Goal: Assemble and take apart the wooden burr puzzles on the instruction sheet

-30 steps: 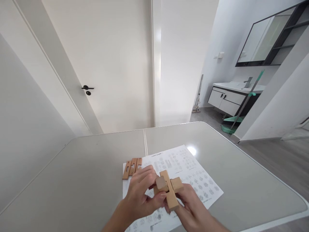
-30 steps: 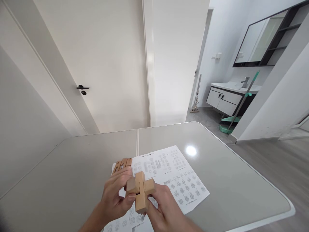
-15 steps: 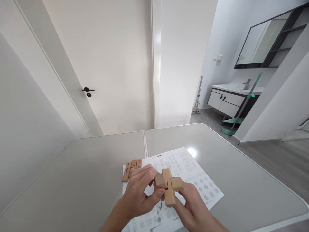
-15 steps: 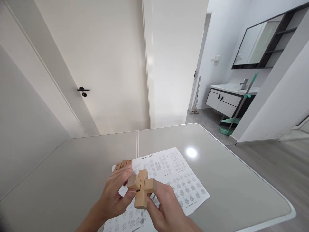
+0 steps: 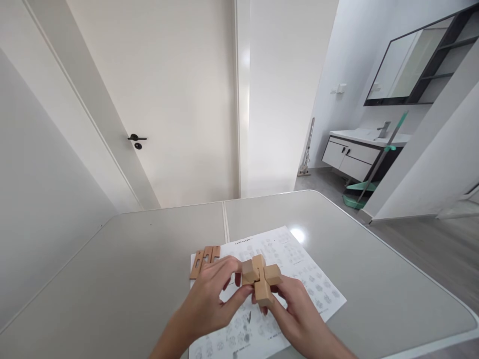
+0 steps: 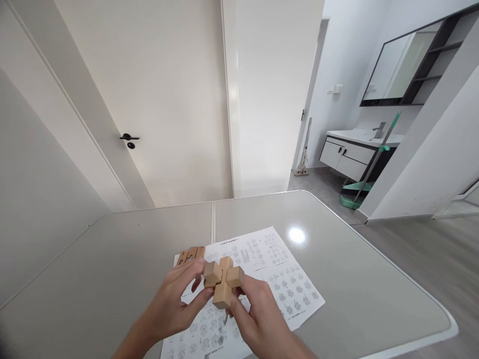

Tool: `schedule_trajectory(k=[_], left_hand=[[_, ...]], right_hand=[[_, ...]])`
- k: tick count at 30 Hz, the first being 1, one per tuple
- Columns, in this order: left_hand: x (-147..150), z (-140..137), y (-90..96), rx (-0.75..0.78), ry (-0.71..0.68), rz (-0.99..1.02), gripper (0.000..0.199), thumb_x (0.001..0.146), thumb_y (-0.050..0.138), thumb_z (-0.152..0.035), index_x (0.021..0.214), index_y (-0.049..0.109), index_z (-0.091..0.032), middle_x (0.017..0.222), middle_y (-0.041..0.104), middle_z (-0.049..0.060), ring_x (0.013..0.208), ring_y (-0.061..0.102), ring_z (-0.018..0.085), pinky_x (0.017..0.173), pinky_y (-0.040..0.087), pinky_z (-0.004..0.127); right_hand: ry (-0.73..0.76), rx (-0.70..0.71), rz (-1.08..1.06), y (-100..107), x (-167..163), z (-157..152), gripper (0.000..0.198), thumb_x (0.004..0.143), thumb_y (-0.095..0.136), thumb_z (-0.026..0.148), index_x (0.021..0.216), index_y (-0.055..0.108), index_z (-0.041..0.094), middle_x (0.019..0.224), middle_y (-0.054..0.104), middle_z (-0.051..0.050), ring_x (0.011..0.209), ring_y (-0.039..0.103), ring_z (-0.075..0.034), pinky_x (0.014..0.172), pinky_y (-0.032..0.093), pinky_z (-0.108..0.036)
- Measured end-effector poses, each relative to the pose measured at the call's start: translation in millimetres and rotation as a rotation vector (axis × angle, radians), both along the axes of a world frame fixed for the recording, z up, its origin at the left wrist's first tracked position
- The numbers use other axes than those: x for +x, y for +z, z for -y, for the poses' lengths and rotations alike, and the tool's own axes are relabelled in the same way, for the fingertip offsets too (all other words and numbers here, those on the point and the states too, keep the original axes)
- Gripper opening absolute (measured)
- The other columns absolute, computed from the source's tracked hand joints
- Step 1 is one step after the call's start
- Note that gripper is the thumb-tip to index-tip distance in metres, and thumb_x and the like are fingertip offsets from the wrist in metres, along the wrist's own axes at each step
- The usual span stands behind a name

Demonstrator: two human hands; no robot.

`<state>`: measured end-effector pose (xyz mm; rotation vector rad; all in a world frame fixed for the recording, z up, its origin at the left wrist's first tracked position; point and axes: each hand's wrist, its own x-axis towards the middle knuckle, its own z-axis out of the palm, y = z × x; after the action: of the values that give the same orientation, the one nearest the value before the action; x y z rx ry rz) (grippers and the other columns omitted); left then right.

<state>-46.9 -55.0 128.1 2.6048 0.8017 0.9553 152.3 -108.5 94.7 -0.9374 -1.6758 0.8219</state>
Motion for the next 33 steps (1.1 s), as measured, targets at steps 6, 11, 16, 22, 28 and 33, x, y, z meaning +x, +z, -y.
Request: schedule_trajectory(k=[6,11,16,22,28,33], left_hand=[[5,1,-6.5,-0.059,0.058,0.024,0.018,0.099,0.052,-0.018,0.085,0.042,-0.023,0.076,0.054,-0.003,0.066,0.049,0.013,0.059,0.037,0.025],[10,3,-11.1,-0.053,0.088,0.037,0.017,0.098,0.053,-0.017,0.087,0.042,-0.024,0.075,0.054,-0.003,0.066,0.049,0.014,0.06,0.038,0.025],[13,6,-9.9,-0.045,0.106,0.07,0.017,0.097,0.053,-0.016,0.087,0.042,-0.024,0.075,0.054,-0.003,0.066,0.05,0.014,0.061,0.039,0.025],[16,8,-9.5,-0.035,0.095,0.098,0.016,0.097,0.054,-0.015,0.089,0.044,-0.024,0.076,0.056,-0.002,0.067,0.053,0.014,0.059,0.039,0.025],[15,12,-12.5,-0.063,0.073,0.104,0.013,0.096,0.054,-0.013,0.094,0.046,-0.024,0.081,0.057,-0.001,0.071,0.055,0.015,0.063,0.043,0.025],[17,17,-12.5,-0.05,0.047,0.153,0.015,0.095,0.054,-0.01,0.097,0.048,-0.023,0.083,0.059,0.001,0.074,0.056,0.016,0.066,0.047,0.026]], right_hand=[[-0.019,-0.034,-0.004,-16,2,-6,0.028,0.105,0.042,0.03,0.087,0.061,0.021,0.075,0.064,-0.002,0.063,0.058,-0.016,0.059,0.045,-0.024],[-0.119,0.068,0.034,-27,0,-9,0.025,0.104,0.043,0.025,0.085,0.059,0.021,0.072,0.065,-0.001,0.061,0.058,-0.016,0.056,0.044,-0.024],[-0.199,0.156,0.049,-32,-4,-8,0.024,0.101,0.044,0.019,0.082,0.057,0.022,0.07,0.063,-0.001,0.06,0.058,-0.016,0.052,0.043,-0.022],[-0.238,0.236,0.059,-38,-6,-7,0.02,0.098,0.045,0.013,0.088,0.059,0.022,0.07,0.064,0.0,0.058,0.059,-0.015,0.051,0.043,-0.022],[-0.291,0.37,0.076,-34,-7,-7,0.021,0.094,0.045,0.007,0.091,0.058,0.023,0.073,0.065,0.001,0.057,0.058,-0.015,0.052,0.045,-0.021],[-0.311,0.44,0.084,-33,-7,-6,0.022,0.092,0.045,0.004,0.093,0.056,0.023,0.072,0.063,0.001,0.057,0.056,-0.015,0.05,0.043,-0.022]])
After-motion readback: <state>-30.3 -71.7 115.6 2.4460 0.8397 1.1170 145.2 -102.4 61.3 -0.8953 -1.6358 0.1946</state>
